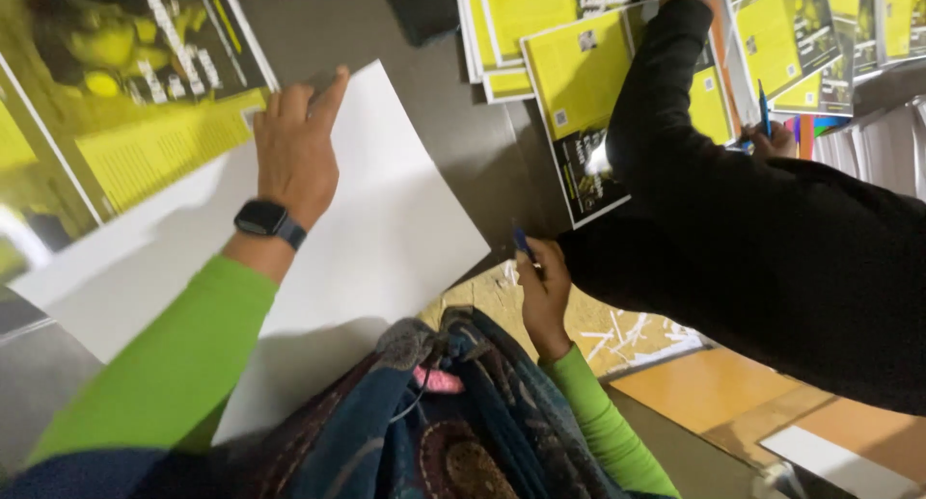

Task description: Aligning and marking stacks of printed flyers on a work table in a print shop.

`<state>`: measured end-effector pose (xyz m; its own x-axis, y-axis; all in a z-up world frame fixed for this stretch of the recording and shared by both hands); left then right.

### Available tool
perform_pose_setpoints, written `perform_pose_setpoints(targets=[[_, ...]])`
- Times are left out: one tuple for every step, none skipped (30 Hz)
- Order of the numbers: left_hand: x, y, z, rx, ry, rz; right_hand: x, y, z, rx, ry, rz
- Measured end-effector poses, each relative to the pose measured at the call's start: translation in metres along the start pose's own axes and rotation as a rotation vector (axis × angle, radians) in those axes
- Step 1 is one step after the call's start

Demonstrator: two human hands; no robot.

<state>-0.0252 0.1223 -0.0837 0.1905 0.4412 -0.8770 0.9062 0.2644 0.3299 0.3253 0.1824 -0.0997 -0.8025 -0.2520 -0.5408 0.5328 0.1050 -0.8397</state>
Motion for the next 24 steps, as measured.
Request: perform_pose_setpoints(targets=[[-0.01, 0.0, 0.0, 0.009, 0.074, 0.119, 0.008, -0.008, -0.01, -0.121, 0.011, -0.093], [-0.02, -0.001, 0.002, 0.01, 0.145, 0.237, 0.015, -0.017, -0.02, -0.244, 0.012, -0.182], [-0.027, 0.001, -0.002, 0.019, 0.158, 0.229, 0.026, -0.036, -0.032, -0.257, 0.018, -0.192], [-0.035, 0.001, -0.003, -0.003, 0.171, 0.311, 0.037, -0.056, -0.041, -0.281, -0.003, -0.198], [-0.041, 0.0, -0.003, -0.025, 0.183, 0.393, 0.049, -0.076, -0.049, -0.305, -0.023, -0.204], [-0.044, 0.001, -0.003, -0.019, 0.189, 0.387, 0.058, -0.087, -0.058, -0.312, -0.021, -0.211], [-0.047, 0.0, -0.004, -0.024, 0.195, 0.439, 0.07, -0.092, -0.068, -0.239, -0.056, -0.217], [-0.049, -0.001, -0.003, -0.03, 0.199, 0.492, 0.083, -0.097, -0.077, -0.163, -0.093, -0.221], [-0.054, 0.0, -0.004, -0.026, 0.203, 0.488, 0.085, -0.105, -0.082, -0.168, -0.091, -0.226], [-0.059, 0.001, -0.003, -0.037, 0.204, 0.504, 0.09, -0.114, -0.087, -0.16, -0.128, -0.286], [-0.064, 0.0, -0.002, -0.048, 0.206, 0.52, 0.095, -0.122, -0.092, -0.153, -0.165, -0.347], [-0.067, -0.001, -0.002, -0.055, 0.213, 0.516, 0.096, -0.127, -0.091, -0.158, -0.174, -0.346], [-0.07, -0.003, -0.002, -0.058, 0.216, 0.522, 0.096, -0.131, -0.091, -0.146, -0.164, -0.364], [-0.072, -0.005, 0.0, -0.068, 0.219, 0.529, 0.096, -0.134, -0.09, -0.131, -0.16, -0.378], [-0.076, -0.007, 0.002, -0.082, 0.225, 0.526, 0.095, -0.138, -0.086, -0.133, -0.174, -0.374], [-0.08, -0.01, 0.003, -0.098, 0.228, 0.535, 0.094, -0.142, -0.082, -0.143, -0.18, -0.351], [-0.084, -0.013, 0.003, -0.115, 0.232, 0.543, 0.092, -0.145, -0.079, -0.153, -0.186, -0.328], [-0.085, -0.018, 0.004, -0.12, 0.238, 0.541, 0.093, -0.131, -0.08, -0.157, -0.193, -0.327], [-0.086, -0.023, 0.005, -0.124, 0.258, 0.552, 0.094, -0.117, -0.08, -0.171, -0.21, -0.302], [-0.088, -0.027, 0.006, -0.125, 0.274, 0.565, 0.094, -0.101, -0.079, -0.181, -0.224, -0.279], [-0.09, -0.03, 0.007, -0.129, 0.275, 0.563, 0.092, -0.094, -0.077, -0.181, -0.228, -0.279], [-0.093, -0.033, 0.008, -0.131, 0.277, 0.558, 0.091, -0.084, -0.073, -0.157, -0.242, -0.233], [-0.095, -0.035, 0.008, -0.133, 0.279, 0.552, 0.089, -0.074, -0.07, -0.134, -0.257, -0.188], [-0.095, -0.037, 0.007, -0.13, 0.275, 0.554, 0.086, -0.065, -0.068, -0.131, -0.252, -0.189]])
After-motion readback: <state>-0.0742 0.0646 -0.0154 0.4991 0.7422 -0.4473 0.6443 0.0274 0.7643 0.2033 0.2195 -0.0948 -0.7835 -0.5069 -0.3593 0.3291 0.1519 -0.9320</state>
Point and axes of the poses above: each hand's wrist, its own z-axis away from the middle knuckle, its own x-axis out of the palm, y = z × x, the point moved 8 cm from there along -z, towards the middle knuckle, and after that the axes turned 1 degree about -x, right-handed, at the moved point
